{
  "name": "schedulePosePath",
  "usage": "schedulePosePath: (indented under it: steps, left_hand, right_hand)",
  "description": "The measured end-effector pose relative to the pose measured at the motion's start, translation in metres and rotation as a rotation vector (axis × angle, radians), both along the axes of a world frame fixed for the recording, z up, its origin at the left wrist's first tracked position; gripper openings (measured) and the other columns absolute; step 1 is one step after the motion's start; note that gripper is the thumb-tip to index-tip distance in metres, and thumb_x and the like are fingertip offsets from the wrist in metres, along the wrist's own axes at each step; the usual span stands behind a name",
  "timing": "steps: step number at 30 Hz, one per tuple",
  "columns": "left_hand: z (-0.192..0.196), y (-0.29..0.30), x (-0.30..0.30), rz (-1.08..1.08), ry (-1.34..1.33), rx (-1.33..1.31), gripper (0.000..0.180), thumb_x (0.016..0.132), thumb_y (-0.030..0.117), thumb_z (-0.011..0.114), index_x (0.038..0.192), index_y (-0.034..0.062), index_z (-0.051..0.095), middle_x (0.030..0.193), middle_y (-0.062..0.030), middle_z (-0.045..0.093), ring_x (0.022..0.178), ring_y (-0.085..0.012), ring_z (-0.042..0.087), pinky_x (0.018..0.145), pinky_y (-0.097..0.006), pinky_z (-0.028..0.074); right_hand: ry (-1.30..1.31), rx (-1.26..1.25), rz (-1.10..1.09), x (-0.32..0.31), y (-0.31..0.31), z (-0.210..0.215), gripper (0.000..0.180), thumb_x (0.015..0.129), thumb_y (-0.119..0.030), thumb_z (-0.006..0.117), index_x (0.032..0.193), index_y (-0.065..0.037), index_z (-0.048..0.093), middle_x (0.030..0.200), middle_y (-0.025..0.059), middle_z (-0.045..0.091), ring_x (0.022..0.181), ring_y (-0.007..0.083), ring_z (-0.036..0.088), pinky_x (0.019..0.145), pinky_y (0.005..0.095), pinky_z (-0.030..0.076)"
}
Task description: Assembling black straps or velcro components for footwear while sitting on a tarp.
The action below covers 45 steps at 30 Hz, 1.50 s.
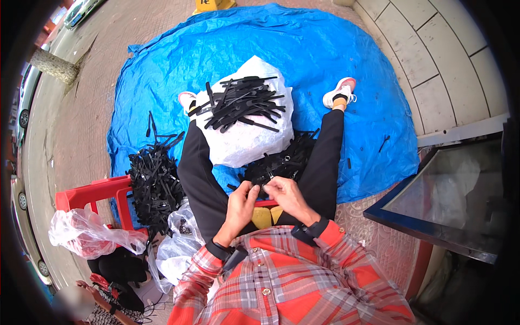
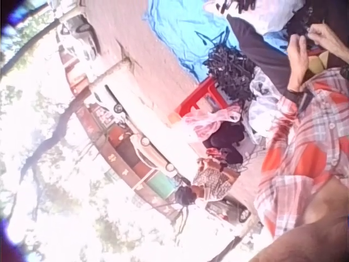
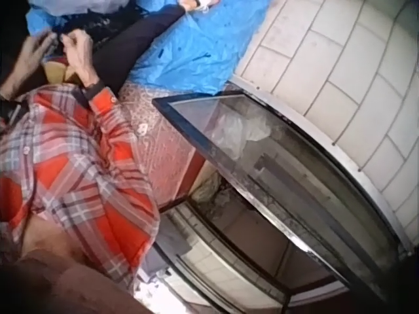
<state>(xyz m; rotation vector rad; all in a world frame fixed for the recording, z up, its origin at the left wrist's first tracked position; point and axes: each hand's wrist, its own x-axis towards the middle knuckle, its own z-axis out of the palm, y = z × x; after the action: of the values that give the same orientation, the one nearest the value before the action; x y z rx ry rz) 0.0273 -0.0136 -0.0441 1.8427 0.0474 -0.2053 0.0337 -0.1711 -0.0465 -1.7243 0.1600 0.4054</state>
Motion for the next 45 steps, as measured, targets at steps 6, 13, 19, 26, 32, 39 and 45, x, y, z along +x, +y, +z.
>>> schedulePosePath:
  steps: [6,13,19,26,32,39,45]
  left_hand:
    - [-0.031,0.028,-0.003,0.109,0.683,-0.779,0.017,0.088,0.005,0.042,0.103,-0.0007,0.050,0.095,-0.0135,0.058,0.062,-0.0111,0.048,0.056,-0.021,0.039]
    - [-0.017,0.041,0.006,0.076,0.748,-0.872,0.015,0.090,0.005,0.047,0.100,-0.0032,0.055,0.086,-0.0113,0.062,0.063,-0.0108,0.054,0.057,-0.019,0.044]
    - [-0.006,0.049,0.020,0.334,0.682,-0.890,0.020,0.084,0.002,0.057,0.105,0.0008,0.058,0.084,-0.0100,0.065,0.067,-0.0120,0.060,0.057,-0.020,0.049]
    - [0.004,0.053,0.016,0.263,0.569,-1.025,0.020,0.085,0.001,0.055,0.104,0.0013,0.058,0.086,-0.0084,0.061,0.070,-0.0136,0.060,0.061,-0.025,0.050]
    - [0.014,0.049,0.006,0.215,0.607,-1.022,0.022,0.086,0.002,0.052,0.106,0.0011,0.058,0.077,-0.0037,0.058,0.060,-0.0090,0.052,0.053,-0.022,0.043]
    - [0.037,0.034,-0.009,0.032,0.430,-0.782,0.028,0.086,0.011,0.058,0.112,-0.0003,0.056,0.071,0.0010,0.051,0.059,-0.0061,0.046,0.054,-0.019,0.039]
    - [0.039,0.033,-0.015,0.040,0.343,-0.751,0.030,0.086,0.011,0.058,0.114,0.0017,0.056,0.071,0.0015,0.052,0.060,-0.0066,0.048,0.056,-0.018,0.039]
  right_hand:
    - [-0.622,-0.865,0.111,0.052,-0.066,-0.069,0.018,0.078,-0.010,0.054,0.094,-0.003,0.055,0.089,0.0144,0.050,0.084,0.0319,0.047,0.071,0.0433,0.037]
    - [-0.746,-0.845,0.206,0.170,0.009,-0.093,0.013,0.079,-0.009,0.050,0.089,-0.002,0.054,0.088,0.0155,0.051,0.084,0.0315,0.050,0.074,0.0412,0.040]
    - [-0.782,-1.254,0.454,0.183,0.014,-0.107,0.013,0.077,-0.011,0.049,0.085,-0.003,0.055,0.086,0.0131,0.053,0.084,0.0258,0.052,0.072,0.0366,0.041]
    - [-0.094,-0.172,0.137,0.106,-0.014,-0.040,0.032,0.081,0.003,0.040,0.112,0.001,0.046,0.076,0.0112,0.054,0.064,0.0179,0.054,0.060,0.0343,0.045]
    - [0.126,0.220,0.171,0.033,-0.010,0.011,0.027,0.084,-0.007,0.056,0.110,0.000,0.052,0.076,0.0020,0.056,0.058,0.0047,0.050,0.048,0.0189,0.041]
    - [0.224,0.358,0.297,-0.001,-0.006,0.042,0.026,0.087,-0.012,0.055,0.110,0.000,0.055,0.075,0.0008,0.056,0.059,0.0035,0.047,0.050,0.0174,0.038]
    - [0.262,0.543,0.336,0.002,-0.009,0.040,0.027,0.087,-0.015,0.055,0.109,0.001,0.056,0.074,0.0005,0.055,0.059,0.0031,0.045,0.049,0.0180,0.036]
